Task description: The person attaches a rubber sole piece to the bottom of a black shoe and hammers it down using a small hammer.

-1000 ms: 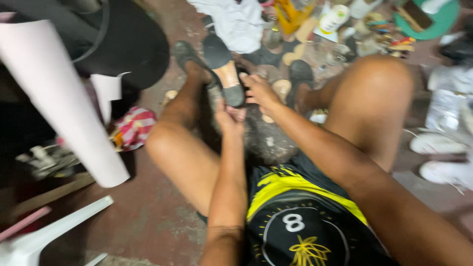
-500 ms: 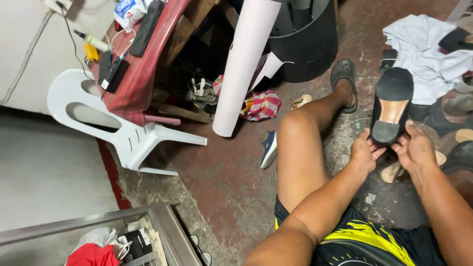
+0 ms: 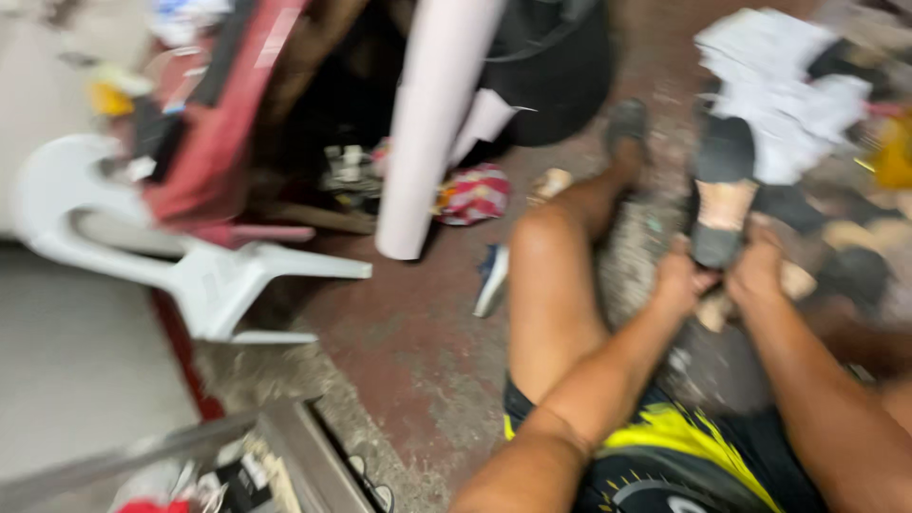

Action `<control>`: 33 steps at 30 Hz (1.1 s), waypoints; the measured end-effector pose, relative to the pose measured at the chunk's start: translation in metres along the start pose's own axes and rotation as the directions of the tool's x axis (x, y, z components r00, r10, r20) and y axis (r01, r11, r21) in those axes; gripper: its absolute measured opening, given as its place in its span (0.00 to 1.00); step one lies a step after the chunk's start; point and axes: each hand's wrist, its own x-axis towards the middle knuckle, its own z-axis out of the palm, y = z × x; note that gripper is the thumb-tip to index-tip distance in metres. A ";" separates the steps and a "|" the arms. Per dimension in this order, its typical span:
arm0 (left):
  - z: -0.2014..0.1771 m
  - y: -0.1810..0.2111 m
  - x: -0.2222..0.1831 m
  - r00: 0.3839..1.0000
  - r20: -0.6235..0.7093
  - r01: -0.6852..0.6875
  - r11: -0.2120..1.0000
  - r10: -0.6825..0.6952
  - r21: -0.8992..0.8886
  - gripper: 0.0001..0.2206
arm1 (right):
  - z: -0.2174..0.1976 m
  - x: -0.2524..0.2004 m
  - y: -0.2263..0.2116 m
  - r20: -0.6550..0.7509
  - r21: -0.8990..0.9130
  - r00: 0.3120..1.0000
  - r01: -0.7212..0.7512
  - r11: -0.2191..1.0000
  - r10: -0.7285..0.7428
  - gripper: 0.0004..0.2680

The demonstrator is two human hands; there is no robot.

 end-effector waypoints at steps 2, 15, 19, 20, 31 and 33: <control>-0.019 -0.005 -0.004 0.981 0.181 -0.046 0.986 0.075 -0.160 0.18 | 0.008 -0.009 -0.002 -0.049 -0.077 0.998 -0.043 0.996 0.039 0.14; -0.050 0.002 0.047 0.978 -0.014 -0.206 0.976 0.207 0.071 0.16 | 0.029 -0.030 0.007 -0.018 -0.285 0.996 -0.094 0.954 0.092 0.14; -0.061 0.022 0.022 0.950 -0.089 -0.256 0.912 0.298 0.321 0.26 | 0.029 -0.021 0.001 -0.090 -0.888 0.949 0.061 0.456 -0.303 0.15; -0.052 0.035 0.024 0.853 0.207 -0.511 0.845 0.478 0.155 0.28 | 0.043 -0.012 -0.010 -0.017 -0.868 0.825 0.268 0.417 -0.565 0.15; -0.040 0.091 0.003 0.970 0.182 -0.235 0.808 0.160 0.540 0.39 | 0.086 -0.243 -0.352 0.346 -0.633 0.716 0.655 0.413 -0.606 0.07; -0.039 0.093 -0.001 0.968 0.188 -0.247 0.763 0.166 0.598 0.37 | 0.018 -0.252 -0.343 0.152 -0.702 0.802 0.499 0.507 -0.578 0.08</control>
